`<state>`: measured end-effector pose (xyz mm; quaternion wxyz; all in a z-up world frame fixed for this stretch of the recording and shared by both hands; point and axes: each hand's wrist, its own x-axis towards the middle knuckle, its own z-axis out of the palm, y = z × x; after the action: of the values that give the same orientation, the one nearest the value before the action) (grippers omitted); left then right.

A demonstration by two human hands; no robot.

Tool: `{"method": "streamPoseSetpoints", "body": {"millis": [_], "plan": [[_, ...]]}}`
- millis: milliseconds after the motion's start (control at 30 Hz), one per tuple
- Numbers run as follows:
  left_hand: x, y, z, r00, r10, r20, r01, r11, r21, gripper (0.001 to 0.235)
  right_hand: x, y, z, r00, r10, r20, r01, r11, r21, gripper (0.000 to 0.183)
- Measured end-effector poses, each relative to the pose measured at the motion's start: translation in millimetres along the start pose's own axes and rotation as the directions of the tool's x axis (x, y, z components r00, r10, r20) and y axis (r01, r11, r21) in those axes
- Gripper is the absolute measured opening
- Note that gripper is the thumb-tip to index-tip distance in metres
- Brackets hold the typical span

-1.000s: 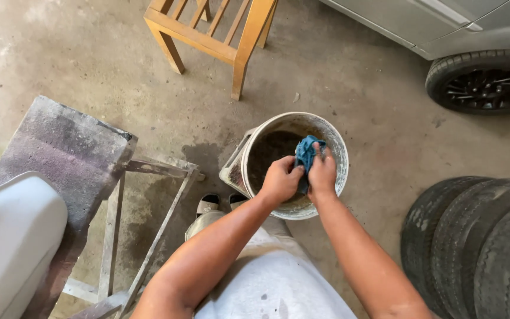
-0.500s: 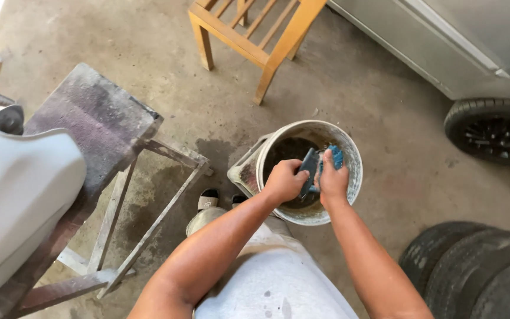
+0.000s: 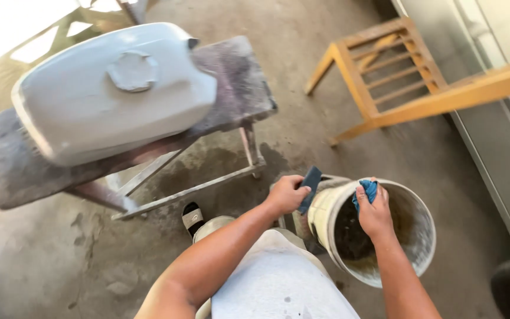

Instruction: The person sands a white motorcycle fuel tank with a sanding block, dipping it into a bucket of water periodically. They wipe the tank with a blue cloth and continue sanding different sections of the surface.

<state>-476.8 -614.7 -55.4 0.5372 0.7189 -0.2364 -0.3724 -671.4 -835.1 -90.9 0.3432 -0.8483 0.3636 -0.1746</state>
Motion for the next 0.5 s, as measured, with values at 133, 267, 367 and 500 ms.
{"method": "streamPoseSetpoints", "body": {"millis": [133, 267, 367, 500], "plan": [[-26, -20, -95, 0.983, -0.018, -0.184, -0.011, 0.988, -0.157, 0.025, 40, -130, 48, 0.988, -0.136, 0.075, 0.120, 0.974, 0.191, 0.054], [-76, -25, -199, 0.909, -0.040, -0.415, -0.033, 0.985, -0.168, 0.022, 78, -254, 117, 0.960, 0.112, 0.256, -0.240, 0.798, 0.553, 0.040], [-118, -37, -265, 0.854, -0.044, -0.519, -0.039, 0.988, -0.149, 0.018, 121, -308, 197, 0.987, -0.029, 0.156, -0.070, 0.805, 0.589, 0.036], [-158, -70, -338, 0.802, -0.088, -0.590, -0.081, 0.964, -0.254, 0.013, 138, -398, 285, 0.991, -0.117, 0.068, 0.084, 0.923, 0.375, 0.052]]}}
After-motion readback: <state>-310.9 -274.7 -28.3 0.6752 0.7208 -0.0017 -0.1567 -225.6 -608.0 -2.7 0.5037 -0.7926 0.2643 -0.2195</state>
